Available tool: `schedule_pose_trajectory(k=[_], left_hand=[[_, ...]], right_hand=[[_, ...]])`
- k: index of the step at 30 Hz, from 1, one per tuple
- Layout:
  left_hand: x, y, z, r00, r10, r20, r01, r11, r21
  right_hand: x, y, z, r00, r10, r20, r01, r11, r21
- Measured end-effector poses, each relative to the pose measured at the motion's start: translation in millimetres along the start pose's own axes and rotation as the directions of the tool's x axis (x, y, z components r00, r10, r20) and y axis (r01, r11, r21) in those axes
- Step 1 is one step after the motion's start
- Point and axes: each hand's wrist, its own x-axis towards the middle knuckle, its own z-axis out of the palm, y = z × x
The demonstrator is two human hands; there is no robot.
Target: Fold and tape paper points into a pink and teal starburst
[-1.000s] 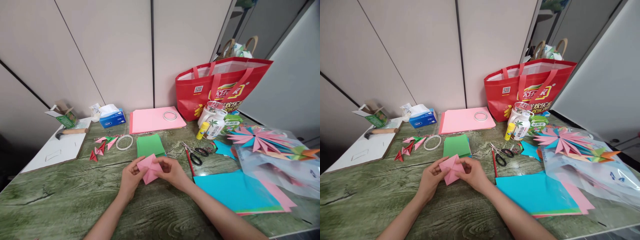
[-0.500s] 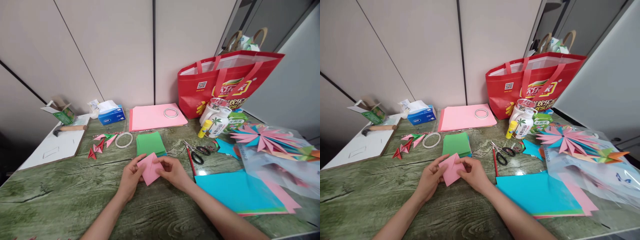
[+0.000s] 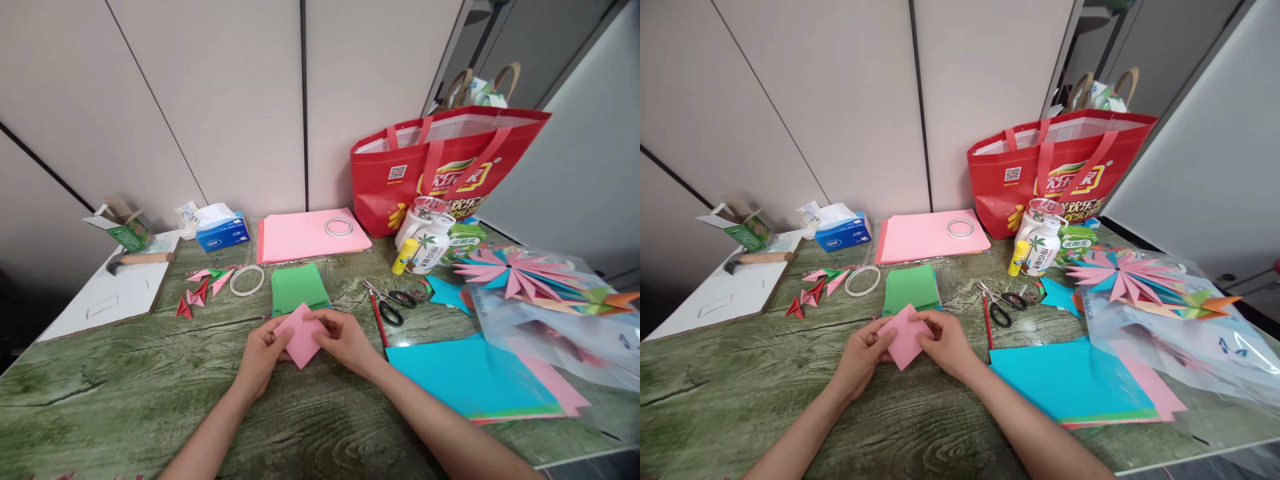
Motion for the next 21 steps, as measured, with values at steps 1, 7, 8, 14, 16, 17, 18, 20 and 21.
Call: schedule_pose_trajectory(k=[1,7,8,14,16,17,18,20,21], left_hand=[[-0.3,-0.1,-0.2,1.000,-0.001,0.004,0.001,1.000,0.006],[-1.7,2.2,1.3,1.000,-0.020,-0.009,0.021,0.999,0.029],[-1.7,2.4,1.8,1.000,-0.022,-0.003,0.022,0.999,0.029],[-1.2,1.7,2.9,1.000,-0.003,0.007,0.003,0.999,0.042],[-0.4,1.0,2.6,1.000,0.002,-0.016,0.000,0.998,0.070],[0.1,0.4,2.2,1.000,0.006,-0.030,-0.003,0.996,0.088],[0.5,-0.2,1.7,0.999,0.009,-0.043,-0.005,0.995,0.104],[1.2,-1.5,0.6,0.998,0.016,-0.057,-0.008,0.993,0.122],[1.3,-1.9,0.3,0.998,0.018,-0.057,-0.011,0.992,0.127]], right_hand=[[0.1,0.4,0.0,1.000,-0.001,0.000,0.001,1.000,-0.003],[0.1,0.6,-0.4,1.000,0.006,-0.020,-0.006,1.000,-0.015],[0.1,0.4,-0.6,1.000,0.001,-0.025,-0.002,1.000,-0.018],[1.4,1.0,-2.3,0.998,-0.039,-0.044,0.036,0.998,-0.057],[1.6,1.7,-2.8,0.998,-0.045,-0.041,0.042,0.996,-0.073],[1.5,1.8,-2.9,0.998,-0.046,-0.040,0.043,0.996,-0.084],[1.3,1.6,-3.0,0.998,-0.046,-0.042,0.042,0.994,-0.097],[0.7,0.8,-2.9,0.998,-0.046,-0.045,0.040,0.992,-0.120],[0.3,0.2,-2.8,0.998,-0.048,-0.045,0.042,0.991,-0.130]])
